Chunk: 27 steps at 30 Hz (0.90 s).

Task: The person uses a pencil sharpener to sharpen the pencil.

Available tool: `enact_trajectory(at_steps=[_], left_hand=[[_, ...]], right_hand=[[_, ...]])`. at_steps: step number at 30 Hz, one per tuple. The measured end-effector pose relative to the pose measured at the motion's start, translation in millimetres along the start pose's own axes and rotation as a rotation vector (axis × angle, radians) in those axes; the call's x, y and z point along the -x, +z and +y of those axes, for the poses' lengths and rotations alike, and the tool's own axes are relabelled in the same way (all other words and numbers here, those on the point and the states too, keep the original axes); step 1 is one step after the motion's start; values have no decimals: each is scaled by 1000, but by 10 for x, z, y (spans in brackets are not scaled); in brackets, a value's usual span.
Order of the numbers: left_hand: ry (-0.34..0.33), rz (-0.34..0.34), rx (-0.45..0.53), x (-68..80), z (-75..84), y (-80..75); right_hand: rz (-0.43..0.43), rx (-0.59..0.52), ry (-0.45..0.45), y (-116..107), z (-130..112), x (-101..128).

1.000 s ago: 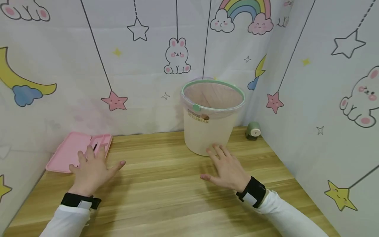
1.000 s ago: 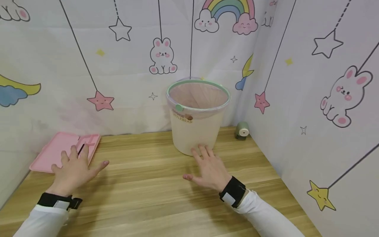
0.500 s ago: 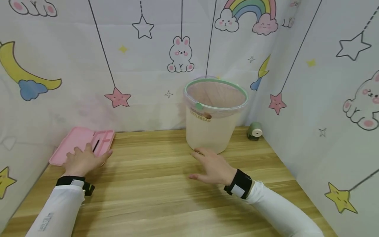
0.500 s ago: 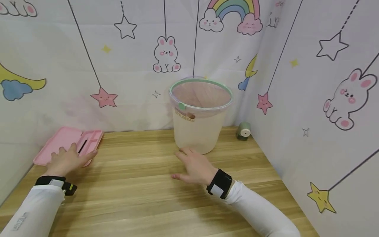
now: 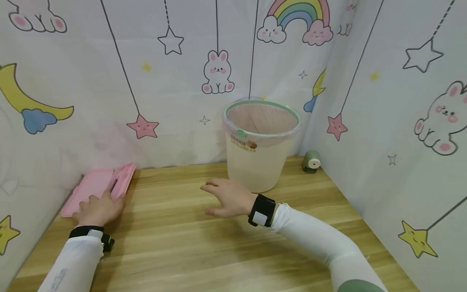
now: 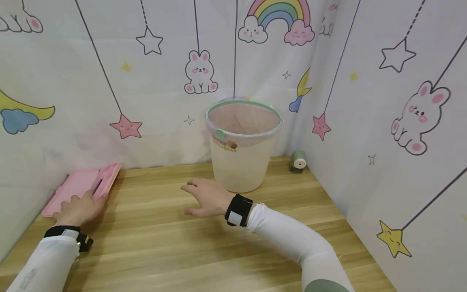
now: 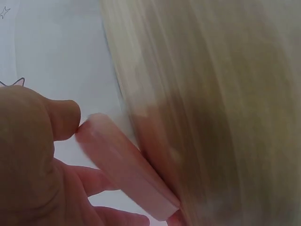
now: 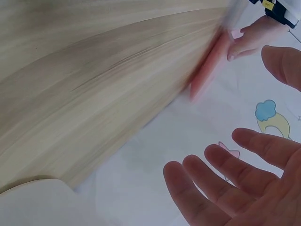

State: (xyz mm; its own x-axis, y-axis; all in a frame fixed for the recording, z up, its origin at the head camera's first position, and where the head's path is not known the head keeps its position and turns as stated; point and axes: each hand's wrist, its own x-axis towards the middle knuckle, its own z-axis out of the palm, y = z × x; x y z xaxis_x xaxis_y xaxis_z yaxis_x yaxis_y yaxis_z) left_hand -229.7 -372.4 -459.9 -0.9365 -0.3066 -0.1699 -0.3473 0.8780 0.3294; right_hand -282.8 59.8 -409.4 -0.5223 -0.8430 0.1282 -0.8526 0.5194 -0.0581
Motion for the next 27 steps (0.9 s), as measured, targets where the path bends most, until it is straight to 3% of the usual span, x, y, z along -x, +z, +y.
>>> enact_trajectory(at_steps=[10, 16, 27], left_hand=[[-10, -76, -3, -37, 18, 49], [49, -111, -22, -36, 35, 51], [156, -83, -131, 46, 74, 52]], right_hand=[[-63, -1, 34, 22, -17, -222], [-76, 10, 45, 16, -59, -358], [-80, 47, 30, 105, -163, -510]])
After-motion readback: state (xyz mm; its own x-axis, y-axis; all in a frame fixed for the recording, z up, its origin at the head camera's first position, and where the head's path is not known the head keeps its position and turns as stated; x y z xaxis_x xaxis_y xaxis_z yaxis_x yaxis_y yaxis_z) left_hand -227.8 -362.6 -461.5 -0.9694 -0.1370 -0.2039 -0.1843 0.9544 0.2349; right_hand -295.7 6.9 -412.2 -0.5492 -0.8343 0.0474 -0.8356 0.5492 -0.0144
